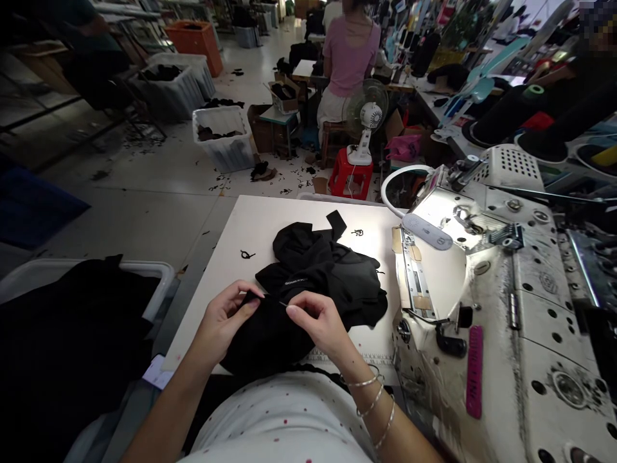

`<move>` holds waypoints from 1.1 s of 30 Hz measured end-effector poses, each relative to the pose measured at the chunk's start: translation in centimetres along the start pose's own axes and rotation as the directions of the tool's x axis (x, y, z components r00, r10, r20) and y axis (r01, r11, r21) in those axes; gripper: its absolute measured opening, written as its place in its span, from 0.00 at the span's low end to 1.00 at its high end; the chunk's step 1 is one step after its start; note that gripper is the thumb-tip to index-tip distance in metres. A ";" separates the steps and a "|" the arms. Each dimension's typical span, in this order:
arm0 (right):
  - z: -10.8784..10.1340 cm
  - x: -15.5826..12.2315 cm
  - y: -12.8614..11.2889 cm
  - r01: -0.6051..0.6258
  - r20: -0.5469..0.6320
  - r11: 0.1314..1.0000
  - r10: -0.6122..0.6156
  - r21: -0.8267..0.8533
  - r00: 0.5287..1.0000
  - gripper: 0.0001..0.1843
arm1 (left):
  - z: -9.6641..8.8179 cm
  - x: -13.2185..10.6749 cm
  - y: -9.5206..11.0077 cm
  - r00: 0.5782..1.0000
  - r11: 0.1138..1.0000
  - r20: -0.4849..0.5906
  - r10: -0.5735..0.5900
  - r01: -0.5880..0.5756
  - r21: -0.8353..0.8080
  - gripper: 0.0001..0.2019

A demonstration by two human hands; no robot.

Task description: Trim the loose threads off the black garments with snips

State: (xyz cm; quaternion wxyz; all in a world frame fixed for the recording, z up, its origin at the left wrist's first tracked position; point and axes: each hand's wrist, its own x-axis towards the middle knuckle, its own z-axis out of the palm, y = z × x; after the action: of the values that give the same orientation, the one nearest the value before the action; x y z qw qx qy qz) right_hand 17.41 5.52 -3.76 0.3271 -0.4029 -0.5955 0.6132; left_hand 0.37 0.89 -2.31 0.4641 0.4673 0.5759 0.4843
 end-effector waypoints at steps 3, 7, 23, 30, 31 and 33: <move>-0.2 0.0 0.0 -0.020 -0.015 1.000 0.020 0.005 1.000 0.17 | -0.1 0.0 0.1 0.999 0.999 0.011 0.045 -0.045 0.031 0.05; -0.3 0.0 -0.1 -0.016 0.045 1.000 0.017 -0.027 0.999 0.14 | -0.4 0.1 0.1 0.995 0.996 0.072 0.075 -0.079 0.048 0.03; -0.4 -0.2 0.2 0.006 0.165 1.000 -0.002 -0.024 0.986 0.13 | -0.7 0.1 0.1 0.981 1.000 0.196 -0.011 0.011 0.000 0.05; 0.0 -0.2 0.3 -0.006 0.066 0.999 0.003 0.052 0.998 0.14 | -0.5 0.0 0.3 0.978 0.999 0.206 -0.016 0.010 0.032 0.04; 0.0 -0.1 0.3 -0.023 0.044 0.997 0.020 0.074 0.999 0.14 | -0.8 -0.3 0.2 0.980 0.999 0.201 -0.002 -0.006 0.041 0.04; -0.1 0.0 0.3 -0.052 -0.022 0.990 0.055 0.128 0.998 0.14 | -2.0 -1.0 0.1 0.983 0.998 0.181 0.028 -0.037 0.048 0.04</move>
State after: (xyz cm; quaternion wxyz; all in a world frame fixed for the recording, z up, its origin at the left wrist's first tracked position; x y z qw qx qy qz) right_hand 17.52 5.50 -4.06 0.3431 -0.4048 -0.5401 0.6533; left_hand -1.48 -0.29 -1.94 0.4942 0.5303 0.5361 0.4327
